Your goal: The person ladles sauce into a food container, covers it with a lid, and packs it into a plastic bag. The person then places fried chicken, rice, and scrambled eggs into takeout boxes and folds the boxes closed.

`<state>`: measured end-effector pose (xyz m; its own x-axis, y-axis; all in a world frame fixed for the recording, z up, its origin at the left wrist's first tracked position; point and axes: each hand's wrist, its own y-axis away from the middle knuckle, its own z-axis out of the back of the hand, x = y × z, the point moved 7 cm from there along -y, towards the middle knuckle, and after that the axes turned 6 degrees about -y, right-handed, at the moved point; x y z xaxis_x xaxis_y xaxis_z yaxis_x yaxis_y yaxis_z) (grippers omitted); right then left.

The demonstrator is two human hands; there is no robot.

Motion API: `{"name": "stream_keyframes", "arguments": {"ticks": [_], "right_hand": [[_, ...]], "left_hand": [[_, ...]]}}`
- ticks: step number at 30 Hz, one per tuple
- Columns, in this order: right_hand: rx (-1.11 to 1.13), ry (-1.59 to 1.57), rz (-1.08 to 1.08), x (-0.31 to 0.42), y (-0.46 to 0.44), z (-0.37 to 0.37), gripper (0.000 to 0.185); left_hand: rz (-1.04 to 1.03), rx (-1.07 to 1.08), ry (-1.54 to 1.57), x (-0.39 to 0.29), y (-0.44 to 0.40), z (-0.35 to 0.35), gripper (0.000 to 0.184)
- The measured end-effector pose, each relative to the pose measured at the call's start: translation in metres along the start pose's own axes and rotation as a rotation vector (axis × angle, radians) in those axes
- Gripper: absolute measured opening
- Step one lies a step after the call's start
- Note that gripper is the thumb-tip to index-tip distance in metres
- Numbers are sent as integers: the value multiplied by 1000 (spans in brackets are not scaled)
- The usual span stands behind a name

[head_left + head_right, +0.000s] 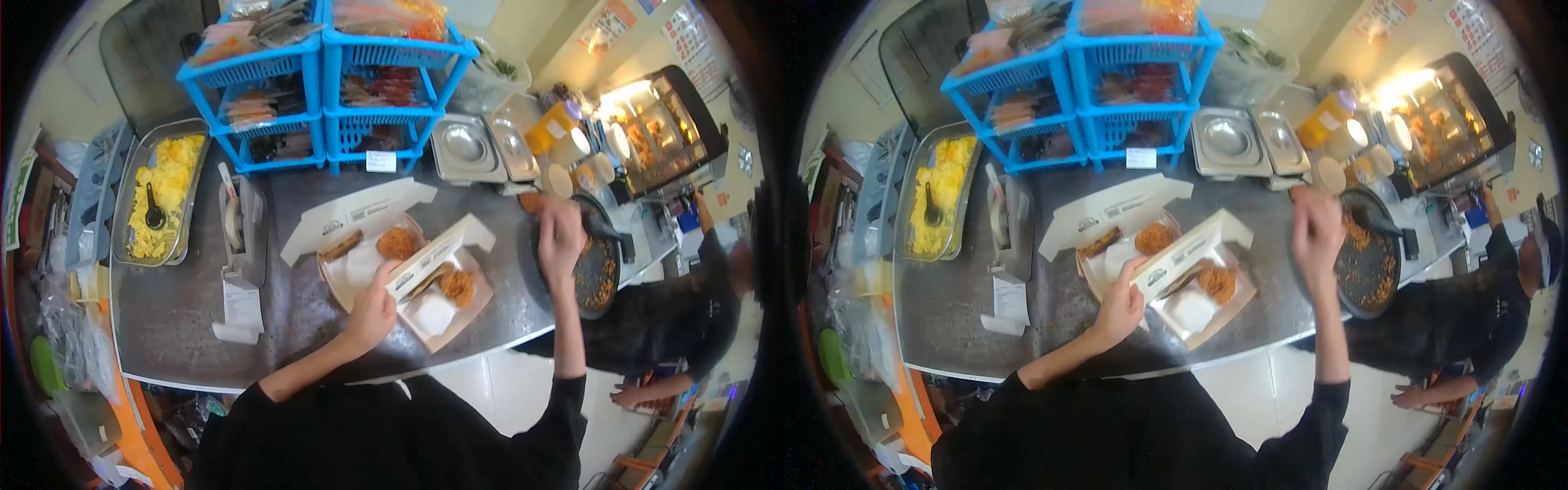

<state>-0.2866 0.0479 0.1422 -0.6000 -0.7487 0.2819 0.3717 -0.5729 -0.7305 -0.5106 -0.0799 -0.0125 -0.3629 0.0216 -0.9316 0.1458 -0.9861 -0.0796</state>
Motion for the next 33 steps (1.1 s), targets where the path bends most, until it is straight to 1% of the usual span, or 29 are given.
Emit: {"name": "stream_keyframes", "arguments": {"ticks": [1, 3, 5, 7, 8, 9, 10, 11, 12, 13, 14, 15, 16, 17, 18, 20, 21, 22, 24, 26, 28, 30, 31, 32, 33], "right_hand": [[-89, 24, -27, -23, -28, -7, 7], [-95, -54, -63, -77, -91, -40, 12], [-26, -121, -191, -118, -153, -84, 14], [40, -69, -181, -169, -202, -134, 20], [72, -46, -176, -192, -222, -160, 23], [118, 3, -242, -212, -236, -182, 30], [161, 54, -308, -229, -248, -202, 36], [156, 67, -255, -240, -257, -219, 42], [148, 84, -204, -249, -261, -233, 49], [138, 125, -251, -255, -264, -246, 55], [124, 164, -297, -261, -267, -258, 60], [129, 170, -279, -267, -267, -272, 62], [206, 164, -279, -286, -266, -290, 62], [283, 157, -278, -304, -266, -307, 62], [439, 144, -297, -303, -266, -317, 59], [269, 154, -534, -318, -274, -304, 50], [189, 174, -663, -315, -269, -282, 46], [70, 218, -638, -288, -271, -255, 32], [-91, 14, -668, -294, -274, -231, 28], [-341, -310, -626, -279, -265, -190, 28], [-462, -1030, -825, -266, -241, -169, 28], [-452, -1398, -881, -222, -214, -139, 29], [-336, -1546, -866, -188, -198, -125, 29], [-216, -1696, -844, -150, -182, -115, 30], [-122, -1788, -794, -119, -165, -107, 29]], "left_hand": [[16, 12, -17, -2, 0, 5, 51], [58, 20, -55, -6, 5, 16, 51], [44, 13, -49, -5, 11, 23, 48], [35, -6, 3, -15, 13, 34, 44], [-15, -47, 19, -20, 14, 40, 43], [-66, -86, 29, -22, 15, 45, 41], [-14, -64, 29, -9, 19, 44, 41], [-13, 12, 33, 2, 18, 45, 37], [-23, 22, 31, -4, 19, 51, 39], [-37, 33, 26, -15, 20, 59, 41], [-15, 0, 10, -23, 20, 69, 44], [9, -32, -3, -25, 21, 77, 46], [-102, -127, 21, -28, 22, 87, 48], [-91, -194, 70, -25, 22, 98, 48], [-76, -248, 125, -22, 25, 107, 47], [-55, -341, 224, -23, 29, 126, 42], [-73, -377, 224, -23, 29, 135, 39], [-86, -405, 232, -23, 29, 143, 36], [-134, -415, 250, -28, 21, 153, 29], [-203, -381, 270, -40, 7, 163, 23], [-293, -342, 259, -61, -12, 167, 17], [-374, -273, 265, -84, -41, 159, 15], [-335, -230, 299, -93, -60, 151, 16], [-218, -190, 354, -103, -81, 136, 26], [-333, -102, 418, -125, -101, 123, 40]]}}
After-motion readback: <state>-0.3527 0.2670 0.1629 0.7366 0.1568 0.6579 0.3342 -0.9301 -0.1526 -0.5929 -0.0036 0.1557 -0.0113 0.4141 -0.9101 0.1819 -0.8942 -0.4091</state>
